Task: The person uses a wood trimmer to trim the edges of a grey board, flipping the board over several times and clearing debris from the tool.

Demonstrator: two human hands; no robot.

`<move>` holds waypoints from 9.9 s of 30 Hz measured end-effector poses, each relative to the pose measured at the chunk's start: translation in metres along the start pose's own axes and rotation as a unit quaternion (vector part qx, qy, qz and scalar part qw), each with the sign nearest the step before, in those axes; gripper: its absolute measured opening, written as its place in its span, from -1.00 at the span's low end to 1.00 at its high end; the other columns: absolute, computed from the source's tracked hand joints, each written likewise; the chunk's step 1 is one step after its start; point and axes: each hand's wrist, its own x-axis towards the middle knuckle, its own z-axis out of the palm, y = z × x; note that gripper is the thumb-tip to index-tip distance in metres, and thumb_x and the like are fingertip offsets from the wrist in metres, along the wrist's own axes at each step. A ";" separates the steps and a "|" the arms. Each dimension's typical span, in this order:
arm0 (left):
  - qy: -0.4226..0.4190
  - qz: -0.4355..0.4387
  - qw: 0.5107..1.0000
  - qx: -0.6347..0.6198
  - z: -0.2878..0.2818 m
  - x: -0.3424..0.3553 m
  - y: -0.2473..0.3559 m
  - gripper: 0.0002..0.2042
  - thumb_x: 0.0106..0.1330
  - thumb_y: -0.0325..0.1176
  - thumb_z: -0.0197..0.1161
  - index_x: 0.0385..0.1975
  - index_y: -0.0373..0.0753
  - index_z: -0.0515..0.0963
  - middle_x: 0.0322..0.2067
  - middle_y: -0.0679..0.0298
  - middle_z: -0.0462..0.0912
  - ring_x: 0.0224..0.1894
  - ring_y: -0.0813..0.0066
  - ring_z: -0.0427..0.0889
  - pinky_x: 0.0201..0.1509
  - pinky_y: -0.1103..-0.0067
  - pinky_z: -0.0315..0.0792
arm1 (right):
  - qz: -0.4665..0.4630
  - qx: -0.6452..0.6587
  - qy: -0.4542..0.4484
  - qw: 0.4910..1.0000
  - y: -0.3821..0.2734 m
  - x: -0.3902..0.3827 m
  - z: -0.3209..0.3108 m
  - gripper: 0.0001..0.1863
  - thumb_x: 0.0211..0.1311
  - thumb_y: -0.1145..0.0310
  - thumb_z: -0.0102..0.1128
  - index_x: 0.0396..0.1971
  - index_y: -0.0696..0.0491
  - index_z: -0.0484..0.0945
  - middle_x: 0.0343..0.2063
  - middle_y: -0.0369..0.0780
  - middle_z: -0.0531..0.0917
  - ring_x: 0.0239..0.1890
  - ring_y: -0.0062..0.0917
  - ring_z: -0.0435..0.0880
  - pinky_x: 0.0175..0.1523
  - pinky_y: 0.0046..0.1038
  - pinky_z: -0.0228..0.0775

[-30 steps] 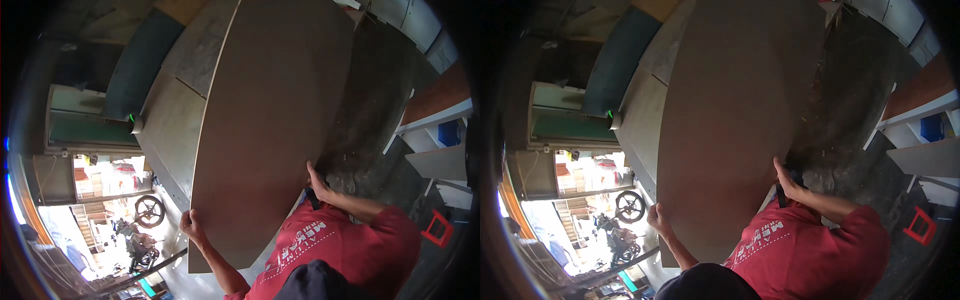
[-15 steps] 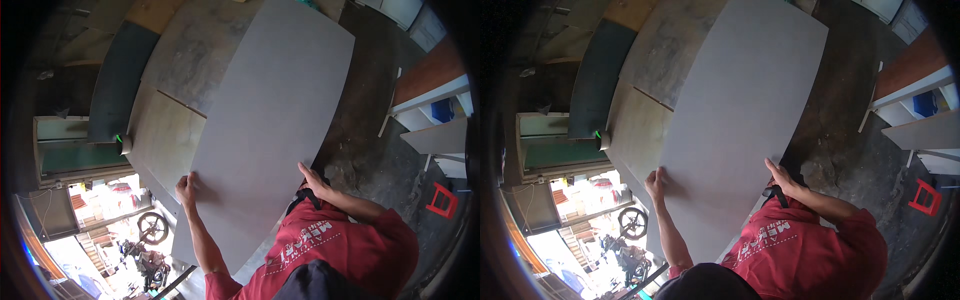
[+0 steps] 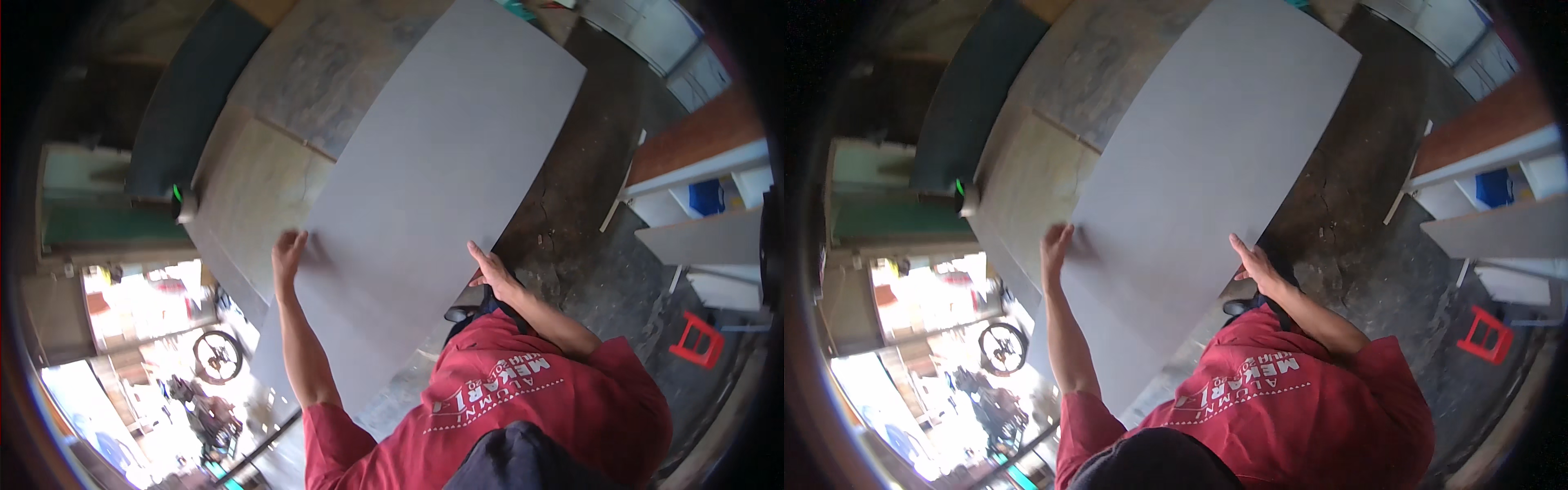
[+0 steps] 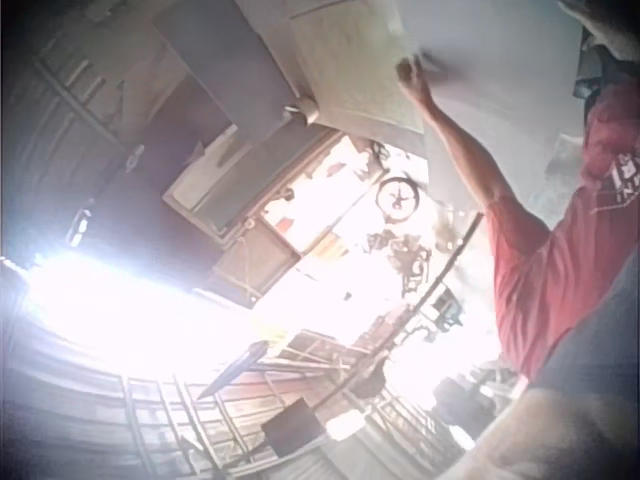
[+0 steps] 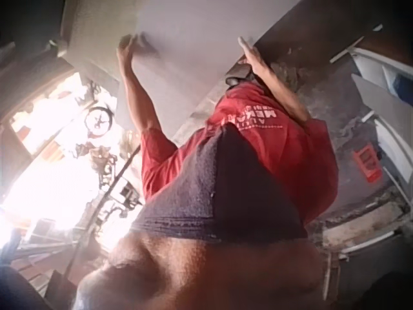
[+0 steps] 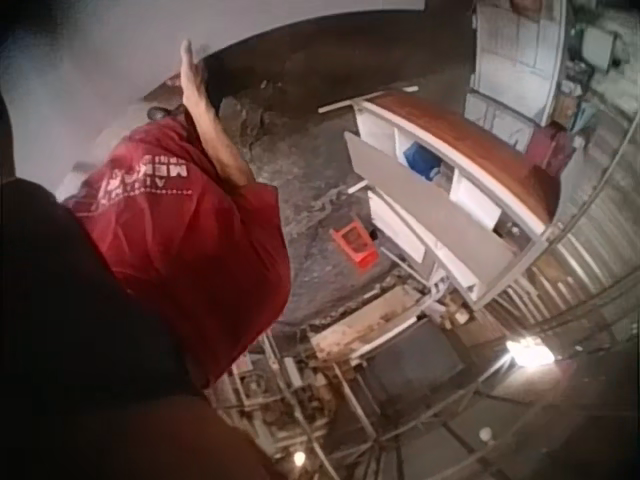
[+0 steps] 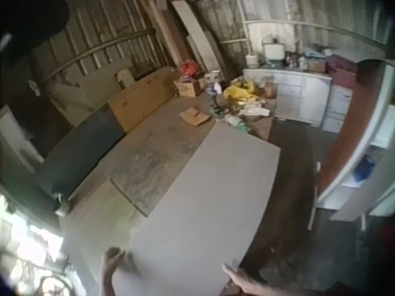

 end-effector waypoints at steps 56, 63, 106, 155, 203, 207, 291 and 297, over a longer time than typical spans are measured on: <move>0.569 -0.403 0.659 -0.282 0.000 -0.561 -0.222 -0.44 0.32 -0.08 0.39 0.19 -0.32 0.49 0.12 0.04 0.61 0.21 0.07 0.54 0.27 0.19 0.38 | -0.110 -0.290 0.125 0.942 -0.067 -0.009 -0.050 -0.50 0.32 -0.13 0.25 -0.14 0.06 0.59 -0.30 -0.26 0.69 -0.32 -0.55 0.71 -0.31 -0.51 0.49; 0.650 -0.391 0.556 -0.341 0.057 -0.535 -0.171 -0.44 0.34 -0.19 0.36 0.26 -0.28 0.37 0.17 -0.01 0.53 0.20 0.00 0.52 0.24 0.16 0.42 | -0.092 -0.268 0.136 0.949 -0.105 0.011 -0.111 -0.50 0.39 -0.08 0.16 -0.08 0.11 0.54 -0.26 -0.24 0.66 -0.31 -0.52 0.70 -0.31 -0.46 0.49; 0.546 -0.459 0.531 -0.458 0.310 -0.272 0.141 -0.25 0.25 -0.22 0.24 0.40 -0.29 0.08 0.42 0.00 0.13 0.45 0.03 0.16 0.45 0.10 0.18 | -0.441 -0.118 0.255 0.853 -0.433 0.160 -0.277 -0.27 0.35 0.25 0.16 0.45 0.08 0.11 0.46 0.12 0.06 0.52 -0.07 -0.03 0.54 -0.09 -0.18; 0.184 0.037 0.825 -0.533 0.250 -0.467 0.318 -0.38 0.28 -0.10 0.39 0.24 -0.32 0.40 0.01 0.15 0.64 -0.12 0.43 0.68 0.03 0.48 0.58 | -0.066 -0.191 -0.595 0.778 -0.099 -0.209 -0.081 -0.18 0.05 -0.19 0.22 0.07 0.25 0.39 -0.19 -0.06 0.55 -0.20 -0.42 0.59 -0.19 -0.44 0.51; -0.548 0.263 0.742 -0.282 -0.257 -0.553 -0.036 -0.42 0.20 -0.29 0.41 0.24 -0.30 0.44 0.26 0.08 0.44 0.32 0.09 0.41 0.39 0.34 0.26 | -0.650 0.168 0.122 0.731 0.247 -0.403 0.420 -0.20 0.37 -0.03 0.17 0.38 0.21 0.14 0.22 -0.01 0.46 0.29 -0.14 0.43 0.44 -0.05 0.17; -0.624 0.158 0.760 -0.090 -0.211 -0.494 -0.111 -0.33 0.16 -0.31 0.45 0.32 -0.23 0.40 0.39 0.04 0.31 0.45 -0.02 0.23 0.47 0.09 0.15 | -0.588 0.294 0.227 0.719 0.259 -0.393 0.361 -0.36 0.41 0.03 0.11 0.25 0.23 0.31 0.02 -0.03 0.57 0.11 -0.21 0.55 0.27 -0.15 0.40; -0.467 0.821 0.328 -0.008 -0.120 -0.313 -0.224 -0.57 0.11 -0.37 0.30 -0.05 -0.52 0.64 -0.04 -0.09 0.71 -0.11 0.35 0.76 0.03 0.56 0.55 | -0.323 0.628 0.659 0.261 0.402 0.088 1.042 -0.38 -0.36 0.23 0.55 -0.20 0.21 0.56 -0.44 -0.29 0.64 -0.41 -0.58 0.60 -0.24 -0.51 0.44; -0.467 0.825 0.315 0.038 -0.113 -0.309 -0.213 -0.55 0.16 -0.37 0.31 0.02 -0.53 0.60 0.02 -0.08 0.69 0.00 0.37 0.72 0.11 0.58 0.53 | -0.295 0.649 0.653 0.255 0.405 0.096 1.048 -0.27 -0.35 0.25 0.57 -0.07 0.22 0.51 -0.31 -0.26 0.66 -0.32 -0.55 0.64 -0.14 -0.50 0.48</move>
